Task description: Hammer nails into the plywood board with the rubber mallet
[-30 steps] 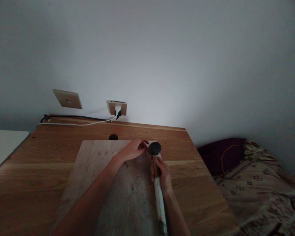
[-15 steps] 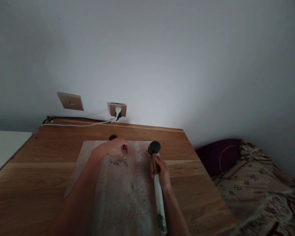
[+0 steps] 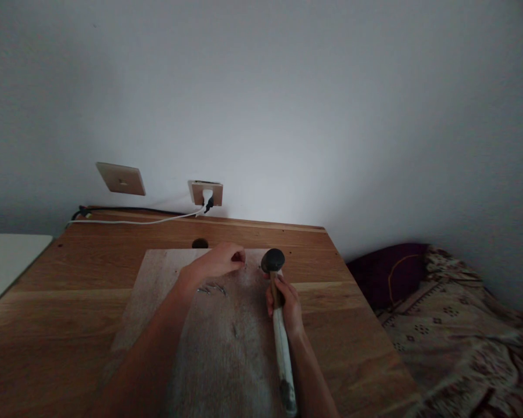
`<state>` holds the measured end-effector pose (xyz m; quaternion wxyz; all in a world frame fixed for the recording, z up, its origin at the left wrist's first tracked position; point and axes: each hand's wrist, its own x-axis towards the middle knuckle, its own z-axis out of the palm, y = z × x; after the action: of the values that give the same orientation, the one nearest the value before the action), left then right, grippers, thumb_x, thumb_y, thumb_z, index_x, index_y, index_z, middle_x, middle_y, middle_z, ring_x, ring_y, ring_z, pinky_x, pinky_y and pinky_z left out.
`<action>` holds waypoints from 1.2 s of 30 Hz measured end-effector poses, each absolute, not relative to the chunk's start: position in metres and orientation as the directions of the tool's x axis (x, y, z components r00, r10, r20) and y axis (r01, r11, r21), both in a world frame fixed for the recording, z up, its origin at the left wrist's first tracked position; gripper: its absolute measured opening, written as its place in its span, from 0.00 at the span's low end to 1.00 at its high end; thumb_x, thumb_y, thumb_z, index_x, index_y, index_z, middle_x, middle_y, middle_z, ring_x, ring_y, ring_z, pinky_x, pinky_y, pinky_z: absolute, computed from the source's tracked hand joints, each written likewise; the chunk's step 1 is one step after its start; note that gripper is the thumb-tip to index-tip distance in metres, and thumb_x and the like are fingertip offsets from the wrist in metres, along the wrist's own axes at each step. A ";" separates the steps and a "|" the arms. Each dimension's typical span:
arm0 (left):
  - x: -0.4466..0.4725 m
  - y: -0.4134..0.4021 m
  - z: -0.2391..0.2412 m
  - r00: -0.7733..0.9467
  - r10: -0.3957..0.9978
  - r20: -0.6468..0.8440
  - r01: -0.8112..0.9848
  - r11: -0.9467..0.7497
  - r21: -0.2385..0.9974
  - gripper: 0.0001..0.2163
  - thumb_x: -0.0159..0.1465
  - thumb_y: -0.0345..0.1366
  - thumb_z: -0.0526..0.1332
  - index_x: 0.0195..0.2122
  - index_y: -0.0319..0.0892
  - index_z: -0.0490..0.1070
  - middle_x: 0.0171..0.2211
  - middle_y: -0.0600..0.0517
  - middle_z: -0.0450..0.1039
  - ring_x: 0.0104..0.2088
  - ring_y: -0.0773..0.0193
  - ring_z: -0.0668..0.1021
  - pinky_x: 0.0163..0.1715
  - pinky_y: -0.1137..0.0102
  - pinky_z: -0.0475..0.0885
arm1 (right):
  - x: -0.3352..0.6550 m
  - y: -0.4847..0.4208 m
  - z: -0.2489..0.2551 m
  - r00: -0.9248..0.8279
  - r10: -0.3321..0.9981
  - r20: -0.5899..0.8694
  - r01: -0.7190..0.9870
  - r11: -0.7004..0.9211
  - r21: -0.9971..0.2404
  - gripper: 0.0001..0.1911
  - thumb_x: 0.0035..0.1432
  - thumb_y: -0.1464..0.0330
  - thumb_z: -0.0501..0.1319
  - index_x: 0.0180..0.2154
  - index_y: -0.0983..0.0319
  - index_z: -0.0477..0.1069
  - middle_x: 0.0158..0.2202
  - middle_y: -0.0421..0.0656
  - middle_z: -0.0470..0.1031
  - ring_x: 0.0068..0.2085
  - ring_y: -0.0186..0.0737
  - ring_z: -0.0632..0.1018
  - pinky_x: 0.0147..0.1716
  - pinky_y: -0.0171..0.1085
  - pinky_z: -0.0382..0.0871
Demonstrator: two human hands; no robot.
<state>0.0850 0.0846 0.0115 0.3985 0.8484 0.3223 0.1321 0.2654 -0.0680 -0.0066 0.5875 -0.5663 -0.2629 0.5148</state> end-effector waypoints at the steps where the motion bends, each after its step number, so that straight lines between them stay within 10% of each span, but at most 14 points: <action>1: 0.088 0.084 0.009 0.751 0.660 0.006 0.416 -0.480 0.772 0.09 0.63 0.29 0.63 0.44 0.40 0.80 0.37 0.49 0.82 0.37 0.60 0.81 0.40 0.69 0.70 | 0.266 -0.068 -0.007 0.327 0.905 -0.271 -0.305 -0.171 -0.937 0.29 0.47 0.46 0.70 0.39 0.64 0.77 0.14 0.32 0.65 0.10 0.31 0.64 0.08 0.30 0.55; 36: 0.104 0.083 -0.013 0.774 0.632 0.044 0.353 -0.488 0.798 0.10 0.55 0.24 0.61 0.34 0.40 0.79 0.32 0.51 0.81 0.33 0.61 0.80 0.35 0.69 0.68 | 0.258 -0.071 -0.012 0.195 0.955 -0.224 -0.332 -0.151 -0.931 0.24 0.57 0.49 0.68 0.39 0.64 0.76 0.17 0.34 0.68 0.13 0.30 0.66 0.12 0.30 0.55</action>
<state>0.1042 0.0825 -0.0134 0.4138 0.8460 0.2910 0.1686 0.2580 -0.0707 -0.0118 0.5771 -0.5142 -0.3029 0.5575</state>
